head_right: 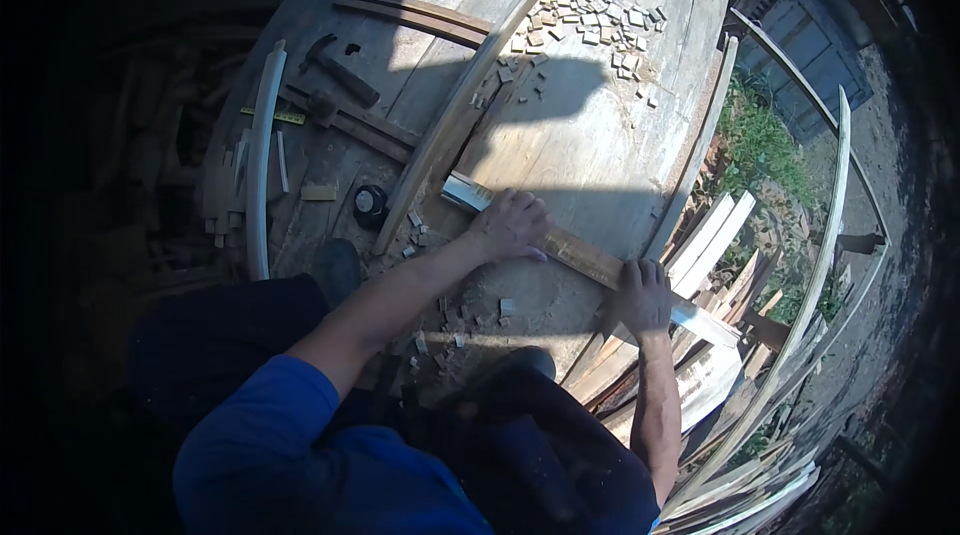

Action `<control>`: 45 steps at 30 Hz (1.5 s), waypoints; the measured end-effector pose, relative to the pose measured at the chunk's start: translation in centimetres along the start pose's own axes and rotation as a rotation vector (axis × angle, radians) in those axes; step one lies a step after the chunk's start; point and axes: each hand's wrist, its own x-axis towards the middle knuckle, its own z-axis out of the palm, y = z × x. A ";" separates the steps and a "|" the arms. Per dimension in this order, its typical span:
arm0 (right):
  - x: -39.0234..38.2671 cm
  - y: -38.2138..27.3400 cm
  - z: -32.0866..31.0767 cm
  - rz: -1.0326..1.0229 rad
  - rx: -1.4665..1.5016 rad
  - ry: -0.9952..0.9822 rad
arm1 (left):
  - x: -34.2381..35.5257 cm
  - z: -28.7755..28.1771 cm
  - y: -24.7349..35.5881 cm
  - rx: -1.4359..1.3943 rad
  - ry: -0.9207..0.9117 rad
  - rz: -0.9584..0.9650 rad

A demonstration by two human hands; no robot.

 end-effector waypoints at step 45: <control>6.0 8.9 -1.4 0.294 -0.083 -0.036 | 9.7 -0.8 -8.2 0.039 -0.049 -0.015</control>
